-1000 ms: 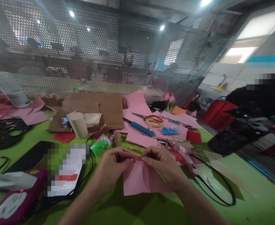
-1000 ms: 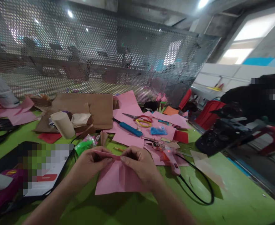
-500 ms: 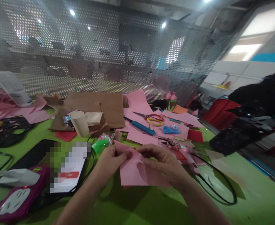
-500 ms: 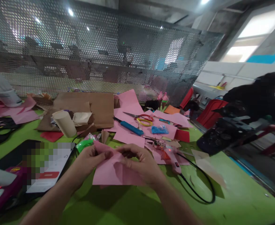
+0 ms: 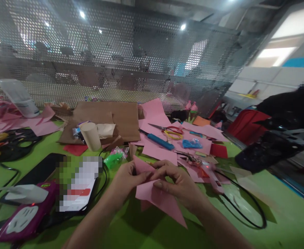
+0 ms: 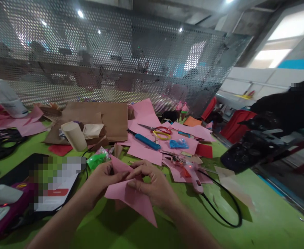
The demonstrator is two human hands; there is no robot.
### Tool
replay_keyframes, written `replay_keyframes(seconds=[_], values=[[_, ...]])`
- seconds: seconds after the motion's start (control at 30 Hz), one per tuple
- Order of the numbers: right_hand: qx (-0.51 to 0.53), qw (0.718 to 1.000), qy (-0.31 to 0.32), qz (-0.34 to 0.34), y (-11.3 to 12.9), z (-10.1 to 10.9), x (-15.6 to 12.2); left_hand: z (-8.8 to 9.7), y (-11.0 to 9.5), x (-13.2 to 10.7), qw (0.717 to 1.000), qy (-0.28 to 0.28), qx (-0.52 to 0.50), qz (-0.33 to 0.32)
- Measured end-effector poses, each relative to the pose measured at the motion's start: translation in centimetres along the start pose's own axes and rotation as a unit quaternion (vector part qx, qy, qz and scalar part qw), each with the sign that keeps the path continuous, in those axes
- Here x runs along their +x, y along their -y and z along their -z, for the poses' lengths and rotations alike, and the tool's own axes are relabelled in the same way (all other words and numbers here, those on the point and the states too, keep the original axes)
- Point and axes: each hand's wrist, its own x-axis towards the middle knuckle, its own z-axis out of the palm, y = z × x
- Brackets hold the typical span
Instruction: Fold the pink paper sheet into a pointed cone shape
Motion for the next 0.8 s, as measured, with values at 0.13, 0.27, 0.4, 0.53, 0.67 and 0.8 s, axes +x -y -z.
replay_keyframes(seconds=[0.13, 0.27, 0.4, 0.53, 0.67, 0.8], values=[[0.005, 0.999, -0.043, -0.008, 0.1, -0.2, 0.0, -0.4, -0.4, -0.3, 0.998, 0.035, -0.054, -0.007], [0.0, 0.998, -0.064, -0.011, 0.0, -0.1, 0.1, -0.6, -0.7, -0.5, 0.999, 0.045, -0.02, -0.014], [-0.021, 0.997, -0.078, -0.012, 0.0, -0.1, 0.3, -0.7, -0.8, -0.5, 1.0, 0.026, 0.005, -0.001], [-0.035, 0.996, -0.084, -0.015, 0.1, 0.0, 0.2, -0.6, -0.8, -0.6, 1.0, -0.011, 0.019, 0.014], [-0.044, 0.995, -0.092, -0.021, 0.2, 0.0, 0.1, -0.6, -1.0, -0.7, 0.998, -0.048, 0.033, 0.01], [-0.035, 0.994, -0.101, -0.034, 0.2, 0.1, 0.1, -0.6, -1.4, -0.8, 0.996, -0.075, 0.042, -0.004]])
